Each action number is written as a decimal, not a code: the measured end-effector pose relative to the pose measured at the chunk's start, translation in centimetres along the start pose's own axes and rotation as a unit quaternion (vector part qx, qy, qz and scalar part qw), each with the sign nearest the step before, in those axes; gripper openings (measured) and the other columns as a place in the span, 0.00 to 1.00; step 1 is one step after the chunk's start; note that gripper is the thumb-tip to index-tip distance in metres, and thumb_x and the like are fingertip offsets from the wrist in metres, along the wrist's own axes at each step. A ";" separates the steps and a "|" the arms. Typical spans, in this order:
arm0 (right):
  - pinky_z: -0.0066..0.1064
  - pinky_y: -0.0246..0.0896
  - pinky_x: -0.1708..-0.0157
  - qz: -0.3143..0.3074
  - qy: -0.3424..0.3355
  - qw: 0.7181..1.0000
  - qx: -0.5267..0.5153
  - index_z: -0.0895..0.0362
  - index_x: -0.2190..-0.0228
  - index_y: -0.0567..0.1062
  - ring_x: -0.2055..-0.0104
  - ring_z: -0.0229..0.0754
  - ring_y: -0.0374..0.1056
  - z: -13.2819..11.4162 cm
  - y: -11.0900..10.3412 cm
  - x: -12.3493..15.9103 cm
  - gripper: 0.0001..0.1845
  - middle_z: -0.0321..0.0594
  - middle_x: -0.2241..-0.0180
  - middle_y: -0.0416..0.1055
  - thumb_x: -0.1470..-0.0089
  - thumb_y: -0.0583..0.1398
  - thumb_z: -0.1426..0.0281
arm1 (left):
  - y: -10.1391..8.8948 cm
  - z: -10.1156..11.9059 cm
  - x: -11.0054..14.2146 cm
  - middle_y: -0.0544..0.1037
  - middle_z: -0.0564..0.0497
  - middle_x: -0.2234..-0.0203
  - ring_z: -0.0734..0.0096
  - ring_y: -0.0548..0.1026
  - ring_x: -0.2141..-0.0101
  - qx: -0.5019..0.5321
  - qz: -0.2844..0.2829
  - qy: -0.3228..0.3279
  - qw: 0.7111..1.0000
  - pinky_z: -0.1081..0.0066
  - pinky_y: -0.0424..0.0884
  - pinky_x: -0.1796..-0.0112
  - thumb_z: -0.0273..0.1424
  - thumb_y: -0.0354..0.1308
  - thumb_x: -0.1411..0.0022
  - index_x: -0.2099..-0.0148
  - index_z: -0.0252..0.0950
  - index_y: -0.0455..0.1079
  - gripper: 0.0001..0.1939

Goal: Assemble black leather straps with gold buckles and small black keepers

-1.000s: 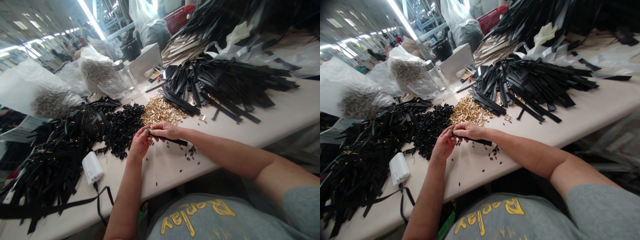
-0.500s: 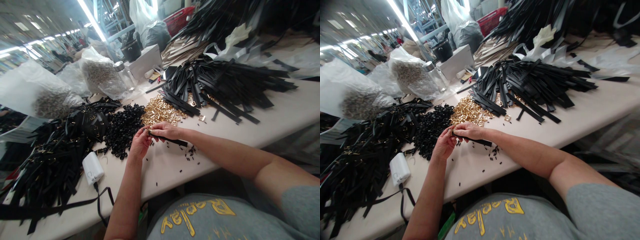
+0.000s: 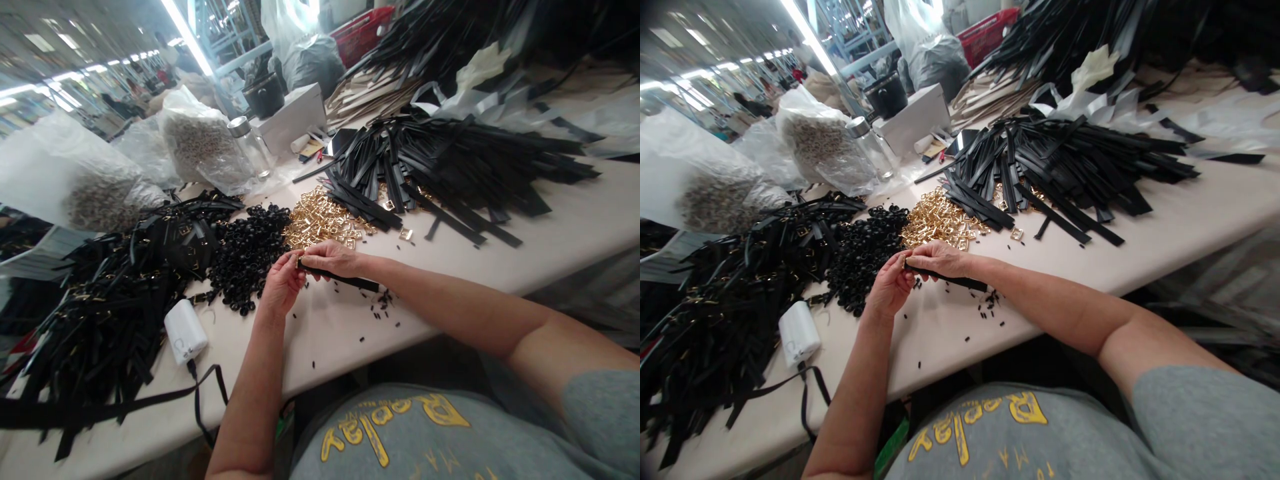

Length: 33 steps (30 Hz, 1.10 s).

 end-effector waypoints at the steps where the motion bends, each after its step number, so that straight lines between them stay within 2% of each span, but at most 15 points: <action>1: 0.20 0.52 0.82 0.002 0.000 1.000 0.000 0.63 0.71 0.73 0.81 0.29 0.58 0.0 0.0 0.0 0.27 0.33 0.80 0.65 0.39 0.55 0.50 | 0.0 0.0 0.0 0.76 0.54 0.75 0.86 0.69 0.83 -0.004 0.000 0.002 1.000 0.85 0.67 0.80 0.32 0.73 0.56 0.64 0.32 0.75 0.17; 6: 0.20 0.52 0.82 0.005 -0.002 1.000 -0.005 0.64 0.70 0.74 0.81 0.29 0.58 0.4 0.0 -0.1 0.28 0.34 0.80 0.66 0.40 0.56 0.49 | -0.2 -0.1 -0.1 0.77 0.54 0.73 0.87 0.69 0.82 -0.010 -0.007 0.003 1.000 0.86 0.68 0.80 0.33 0.73 0.54 0.63 0.33 0.75 0.17; 12: 0.20 0.55 0.80 -0.004 -0.010 1.000 -0.010 0.64 0.71 0.75 0.79 0.29 0.61 0.3 0.1 -0.2 0.30 0.36 0.77 0.68 0.42 0.56 0.47 | -0.1 -0.1 0.1 0.77 0.54 0.74 0.86 0.69 0.82 -0.019 -0.013 0.008 1.000 0.85 0.68 0.80 0.35 0.75 0.57 0.64 0.33 0.74 0.18; 20: 0.21 0.55 0.80 0.001 -0.004 1.000 -0.003 0.63 0.72 0.74 0.80 0.30 0.60 0.6 0.3 -0.1 0.32 0.34 0.80 0.66 0.44 0.56 0.44 | -0.3 -0.1 0.2 0.77 0.53 0.72 0.86 0.69 0.82 -0.034 -0.032 0.033 0.998 0.85 0.67 0.80 0.35 0.74 0.55 0.64 0.34 0.75 0.17; 24: 0.20 0.54 0.83 0.012 0.015 1.000 -0.011 0.63 0.74 0.72 0.82 0.30 0.60 0.7 0.3 -0.1 0.33 0.35 0.81 0.65 0.44 0.55 0.44 | -0.1 -0.2 0.2 0.77 0.53 0.72 0.86 0.69 0.81 -0.017 -0.010 0.039 0.999 0.85 0.68 0.79 0.35 0.74 0.56 0.64 0.34 0.75 0.18; 29: 0.20 0.58 0.82 -0.010 0.066 0.996 -0.056 0.62 0.70 0.71 0.81 0.30 0.63 -0.1 0.1 0.1 0.21 0.36 0.76 0.70 0.45 0.60 0.54 | -0.3 0.0 0.0 0.76 0.54 0.76 0.84 0.70 0.81 0.014 0.027 0.035 0.999 0.85 0.68 0.79 0.33 0.75 0.58 0.63 0.33 0.75 0.20; 33: 0.20 0.57 0.82 -0.021 0.097 0.994 -0.041 0.61 0.67 0.70 0.82 0.30 0.61 -0.6 0.0 0.2 0.12 0.35 0.75 0.70 0.44 0.57 0.63 | -0.7 0.2 -0.1 0.76 0.54 0.76 0.85 0.71 0.80 0.024 0.044 0.033 0.998 0.86 0.69 0.78 0.31 0.75 0.58 0.63 0.32 0.75 0.19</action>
Point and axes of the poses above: each hand's wrist, its own x-axis away from the middle knuckle, its own y-axis out of the palm, z = x × y, the point moved 2 cm from there along -x, towards the middle knuckle
